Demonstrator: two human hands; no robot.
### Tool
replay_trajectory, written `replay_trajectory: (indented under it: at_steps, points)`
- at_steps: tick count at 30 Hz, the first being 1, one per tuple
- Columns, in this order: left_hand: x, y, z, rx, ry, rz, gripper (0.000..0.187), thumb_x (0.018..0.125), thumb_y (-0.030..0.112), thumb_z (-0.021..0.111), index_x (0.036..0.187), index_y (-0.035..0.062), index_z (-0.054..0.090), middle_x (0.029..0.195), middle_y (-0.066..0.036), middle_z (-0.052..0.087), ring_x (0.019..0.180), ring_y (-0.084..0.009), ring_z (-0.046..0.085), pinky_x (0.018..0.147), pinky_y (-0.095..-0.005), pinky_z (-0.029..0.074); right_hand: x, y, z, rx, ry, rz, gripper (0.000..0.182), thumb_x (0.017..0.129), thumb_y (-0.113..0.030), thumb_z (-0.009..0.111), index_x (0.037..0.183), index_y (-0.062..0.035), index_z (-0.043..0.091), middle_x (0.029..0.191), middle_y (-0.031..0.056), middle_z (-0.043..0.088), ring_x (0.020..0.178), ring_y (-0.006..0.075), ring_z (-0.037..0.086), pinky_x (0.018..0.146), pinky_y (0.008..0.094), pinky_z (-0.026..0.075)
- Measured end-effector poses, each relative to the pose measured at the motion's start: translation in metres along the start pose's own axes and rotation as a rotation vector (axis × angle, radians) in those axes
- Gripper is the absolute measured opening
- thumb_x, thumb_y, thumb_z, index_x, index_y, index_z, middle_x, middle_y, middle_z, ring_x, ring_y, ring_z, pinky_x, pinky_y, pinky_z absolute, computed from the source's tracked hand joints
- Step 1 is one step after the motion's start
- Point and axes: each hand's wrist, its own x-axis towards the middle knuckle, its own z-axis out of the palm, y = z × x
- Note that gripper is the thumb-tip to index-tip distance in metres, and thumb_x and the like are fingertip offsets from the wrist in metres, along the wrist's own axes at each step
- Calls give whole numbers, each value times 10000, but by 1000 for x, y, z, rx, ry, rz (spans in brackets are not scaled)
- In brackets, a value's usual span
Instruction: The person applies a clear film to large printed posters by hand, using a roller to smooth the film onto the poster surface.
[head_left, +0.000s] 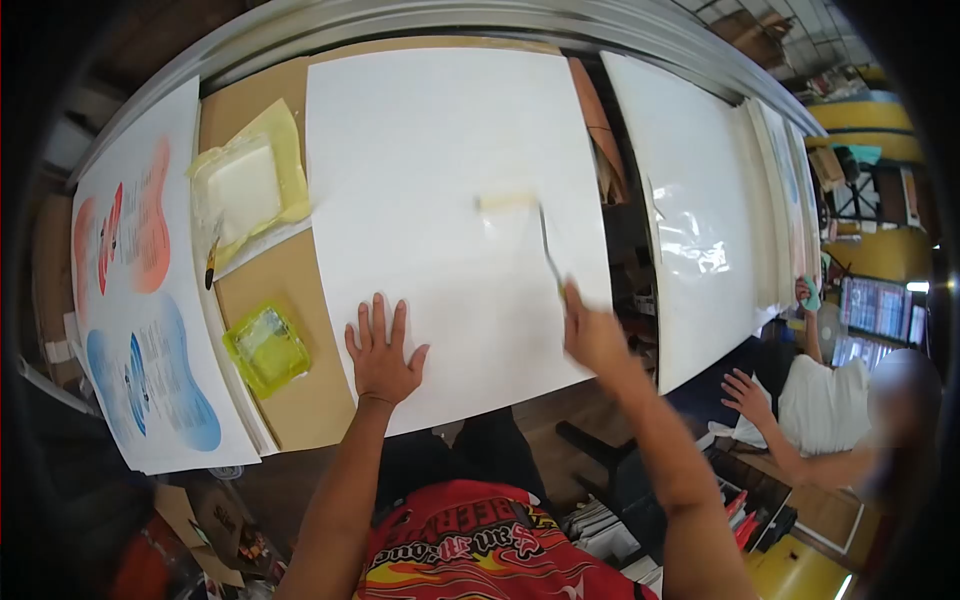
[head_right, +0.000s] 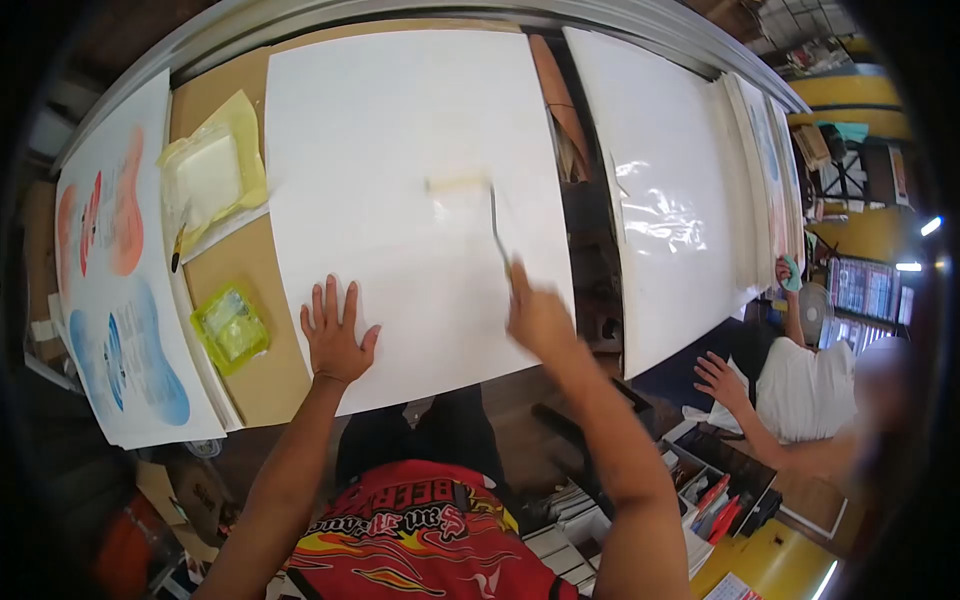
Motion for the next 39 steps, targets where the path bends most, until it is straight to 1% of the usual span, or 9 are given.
replay_trajectory:
  at_steps: [4,8,14,17,22,25,29,33,39]
  points:
    - [-3,1,2,1,-17,0,799,925,465,604,1603,167,304,1681,-195,148,1529,-436,143,1176,-651,139,-181,-23,8,214,-36,164,549,882,-27,618,1421,10,517,757,278,649,718,475,658,648,517,527]
    - [-1,-1,0,-10,-19,-6,791,926,459,606,1600,167,312,1679,-196,156,1528,-437,147,1179,-649,131,-203,-46,37,279,69,281,491,894,-6,602,1379,44,539,780,286,647,719,477,653,646,513,520]
    - [1,0,-4,-37,-36,-19,790,912,469,619,1586,161,346,1675,-202,173,1526,-436,158,1178,-649,136,45,25,16,54,207,215,524,943,-124,535,1453,-18,477,819,266,678,749,476,666,698,564,542]
    - [1,1,-1,-10,-1,-9,797,898,474,629,1577,152,364,1672,-204,185,1526,-438,161,1172,-654,148,199,61,-56,-118,212,58,389,881,-123,579,1255,-18,586,944,292,681,912,463,683,824,539,554]
    - [4,1,0,40,-6,-18,804,889,467,635,1575,143,368,1664,-210,207,1517,-454,183,1164,-657,164,278,38,-111,175,268,39,177,831,-91,588,979,-9,641,848,277,685,774,446,695,677,491,573]
    - [3,4,0,48,4,3,806,891,460,632,1578,136,361,1660,-219,209,1513,-462,186,1162,-656,168,225,79,-63,-74,323,-135,334,863,-106,584,1184,-24,627,816,272,680,768,443,692,691,531,563]
    - [2,4,1,52,56,28,808,893,472,632,1577,141,356,1663,-215,195,1515,-454,177,1155,-667,174,-24,98,27,43,66,63,632,928,-146,586,1528,-83,396,834,286,658,737,496,624,742,592,520]
    - [0,5,2,47,52,34,804,894,465,633,1576,141,358,1662,-217,196,1515,-455,176,1158,-665,170,-227,41,27,230,-2,329,616,888,4,598,1487,-31,458,829,282,657,759,466,674,650,491,538]
    - [4,6,-3,16,17,4,807,886,449,647,1573,137,363,1661,-221,198,1514,-461,175,1162,-663,164,-155,42,13,215,83,296,565,909,-39,592,1457,2,463,794,301,659,717,486,666,657,537,529]
